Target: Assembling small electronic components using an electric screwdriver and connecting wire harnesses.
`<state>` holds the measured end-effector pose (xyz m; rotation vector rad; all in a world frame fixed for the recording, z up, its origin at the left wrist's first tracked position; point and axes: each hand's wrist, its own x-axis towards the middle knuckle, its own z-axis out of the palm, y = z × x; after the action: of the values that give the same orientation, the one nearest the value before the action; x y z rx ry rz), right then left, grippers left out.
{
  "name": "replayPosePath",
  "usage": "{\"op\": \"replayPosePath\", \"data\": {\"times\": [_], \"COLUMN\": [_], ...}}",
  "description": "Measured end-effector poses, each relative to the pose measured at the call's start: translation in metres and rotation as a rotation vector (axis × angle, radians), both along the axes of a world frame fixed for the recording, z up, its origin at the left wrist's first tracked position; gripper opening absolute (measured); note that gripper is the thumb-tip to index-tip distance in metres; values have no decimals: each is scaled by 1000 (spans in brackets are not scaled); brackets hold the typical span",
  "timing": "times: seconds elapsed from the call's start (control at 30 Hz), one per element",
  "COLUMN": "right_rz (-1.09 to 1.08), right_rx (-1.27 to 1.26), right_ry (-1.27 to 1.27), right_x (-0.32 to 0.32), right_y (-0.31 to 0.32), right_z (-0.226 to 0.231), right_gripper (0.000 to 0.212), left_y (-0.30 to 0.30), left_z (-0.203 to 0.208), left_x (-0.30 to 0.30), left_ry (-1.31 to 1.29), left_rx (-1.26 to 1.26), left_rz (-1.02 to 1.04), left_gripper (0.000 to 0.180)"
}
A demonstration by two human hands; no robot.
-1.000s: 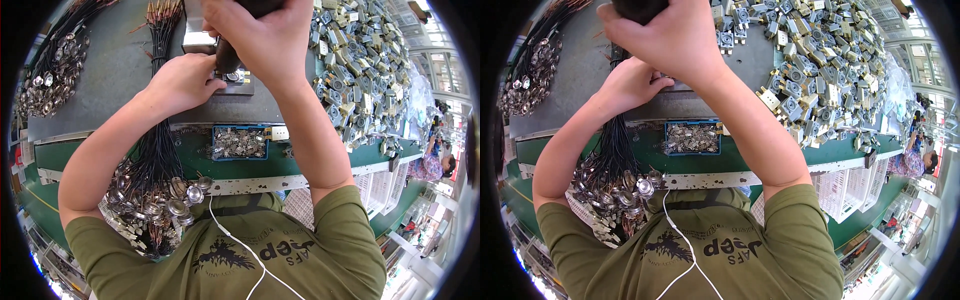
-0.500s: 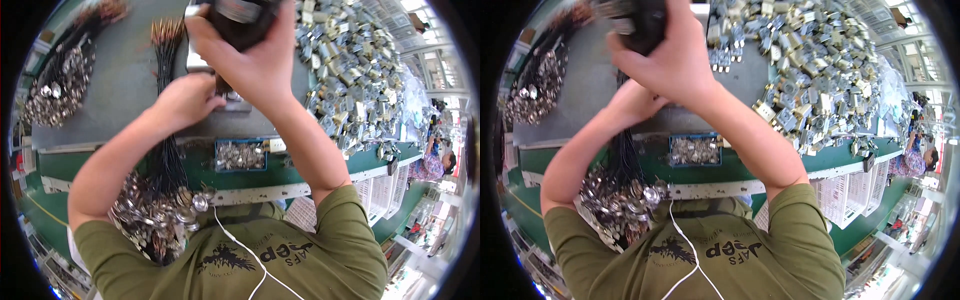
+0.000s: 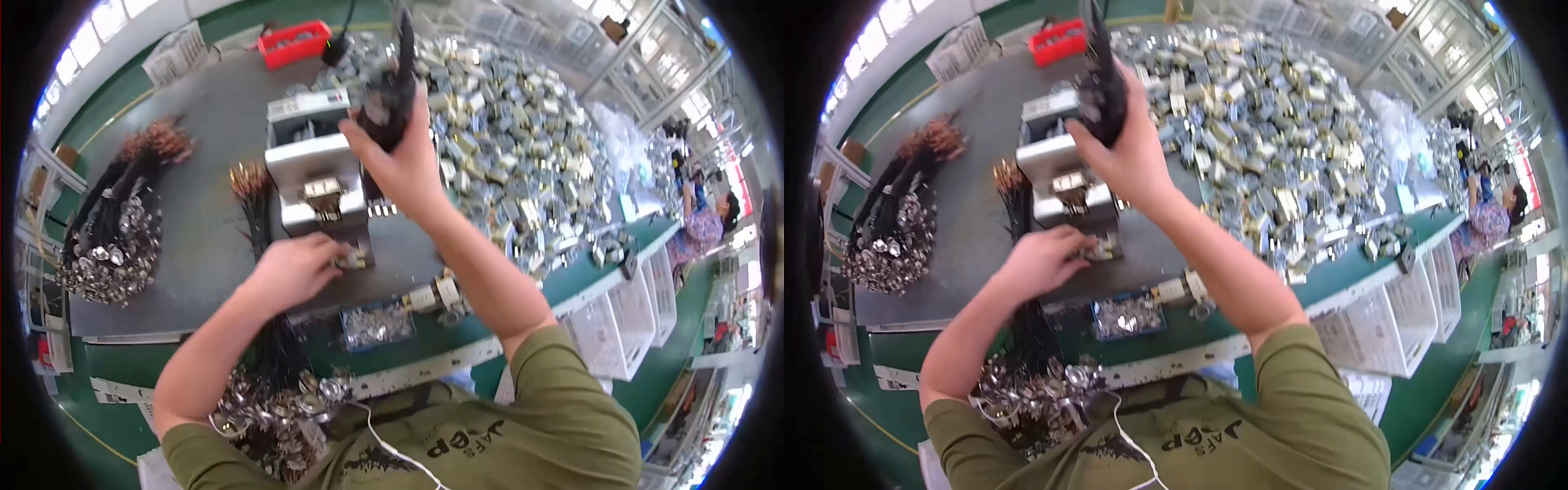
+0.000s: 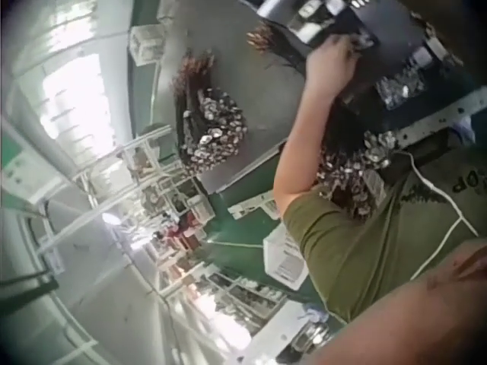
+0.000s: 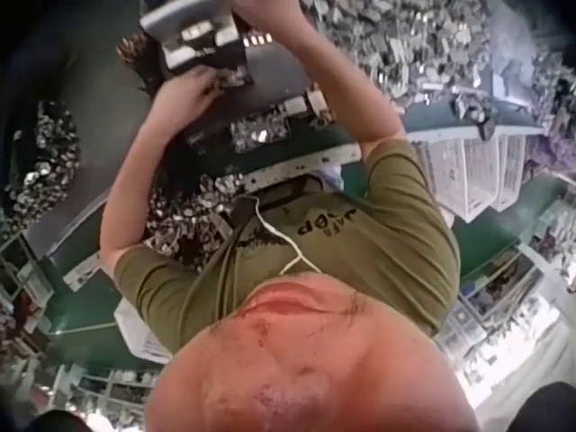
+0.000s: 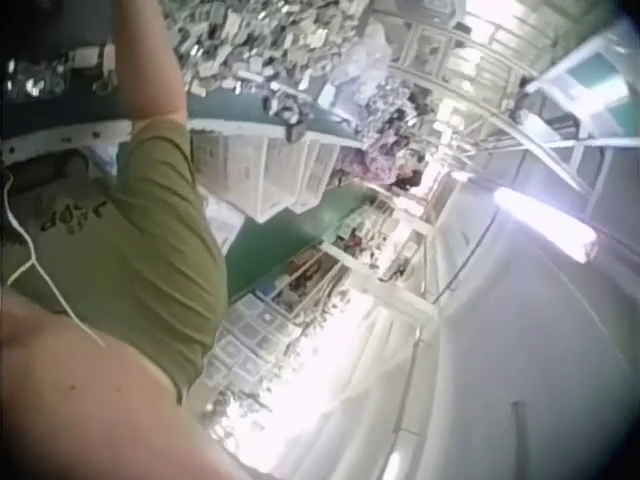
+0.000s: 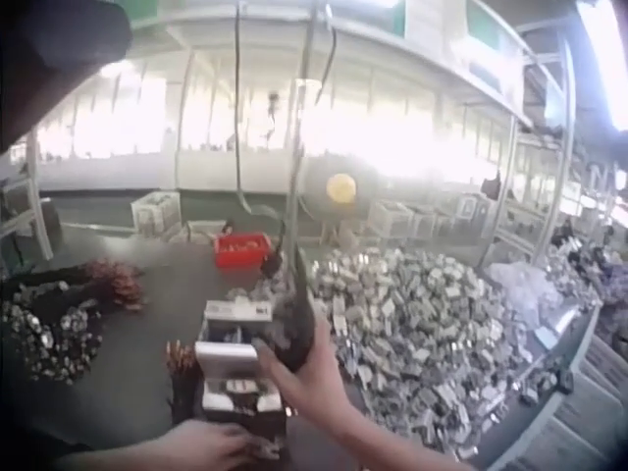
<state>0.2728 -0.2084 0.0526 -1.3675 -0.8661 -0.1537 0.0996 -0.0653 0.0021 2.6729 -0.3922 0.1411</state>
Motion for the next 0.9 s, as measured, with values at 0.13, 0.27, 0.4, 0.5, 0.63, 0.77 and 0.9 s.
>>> {"op": "replayPosePath", "data": {"times": [0.13, 0.27, 0.4, 0.5, 0.63, 0.77, 0.9], "right_rz": [-9, 152, 88, -249, -370, -376, -256], "right_rx": [-58, -21, -39, -632, -1572, -1388, -1352], "right_ry": [-87, -226, -287, -168, -697, -836, -835], "right_x": [15, 13, 24, 62, 87, 73, 60], "right_y": [-2, -6, -73, -100, -93, -108, -102], "right_z": [12, 21, 42, -5, -75, -77, -78], "right_gripper": [58, 87, 67, 39, 37, 35, 33], "left_y": [2, 0, 42, 137, 192, 115, 61], "left_z": [-4, 0, 27, 33, 5, 29, 31], "left_x": [9, 12, -7, -12, -30, -29, -40], "left_ry": [3, 11, -516, -266, -330, -332, 32], "left_rx": [42, 91, -127, -279, 237, 36, 70], "left_rz": [-13, -67, 81, 832, 717, 573, 326], "left_gripper": [31, 41, 44, 44, 42, 30, 21]}}
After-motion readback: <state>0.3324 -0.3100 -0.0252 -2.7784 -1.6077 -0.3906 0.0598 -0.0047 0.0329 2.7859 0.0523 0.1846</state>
